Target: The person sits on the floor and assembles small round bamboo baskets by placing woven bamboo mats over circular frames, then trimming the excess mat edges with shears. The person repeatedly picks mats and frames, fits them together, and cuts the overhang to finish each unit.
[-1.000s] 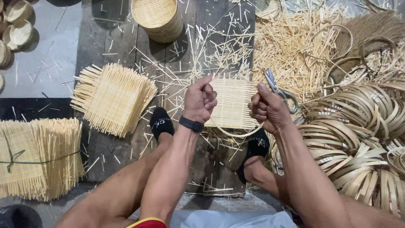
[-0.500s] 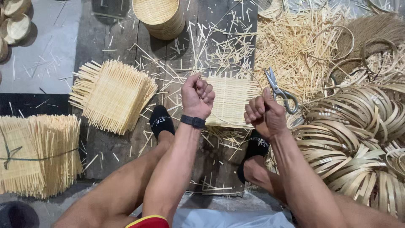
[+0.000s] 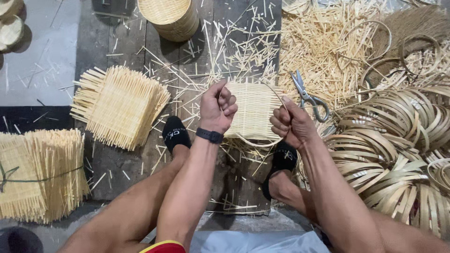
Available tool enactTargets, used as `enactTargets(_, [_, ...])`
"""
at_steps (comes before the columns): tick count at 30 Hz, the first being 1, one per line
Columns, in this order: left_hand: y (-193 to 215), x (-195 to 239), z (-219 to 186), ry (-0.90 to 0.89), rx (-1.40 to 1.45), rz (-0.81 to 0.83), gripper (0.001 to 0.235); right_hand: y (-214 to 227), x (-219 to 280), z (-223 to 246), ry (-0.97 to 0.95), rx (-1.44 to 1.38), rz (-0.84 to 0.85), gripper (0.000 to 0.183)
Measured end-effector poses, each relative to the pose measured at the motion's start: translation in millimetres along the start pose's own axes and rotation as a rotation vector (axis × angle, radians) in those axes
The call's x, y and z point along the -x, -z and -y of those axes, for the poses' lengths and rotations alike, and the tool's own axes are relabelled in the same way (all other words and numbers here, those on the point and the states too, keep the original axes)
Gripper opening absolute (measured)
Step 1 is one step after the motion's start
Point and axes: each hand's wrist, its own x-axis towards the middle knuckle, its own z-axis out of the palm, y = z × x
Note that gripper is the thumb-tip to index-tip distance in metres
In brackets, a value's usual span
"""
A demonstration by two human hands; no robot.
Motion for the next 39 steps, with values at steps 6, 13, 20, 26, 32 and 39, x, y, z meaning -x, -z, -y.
enactTargets(6, [-16,13,-2,0.018,-0.120,-0.060,0.036,-13,0,-3,0.229,-0.166,-0.147,0.042])
enactTargets(13, [-17,8,7,-0.184,0.148,-0.191,0.039,-24,1,-24,0.246,-0.213,-0.029,0.046])
enactTargets(20, [-14,2,-9,-0.243,0.084,-0.271,0.035,-28,5,-33,0.232,-0.249,0.068,0.041])
enactTargets(26, [22,-6,3,-0.078,-0.170,-0.249,0.028,-12,-5,-10,0.238,0.371,-0.406,0.019])
enactTargets(32, [89,-32,47,-0.286,-0.667,-0.537,0.025,26,-30,-18,0.133,0.773,-0.645,0.015])
enactTargets(39, [134,-39,34,-0.634,-1.731,-0.423,0.024,60,-64,-53,0.262,1.323,-0.756,0.017])
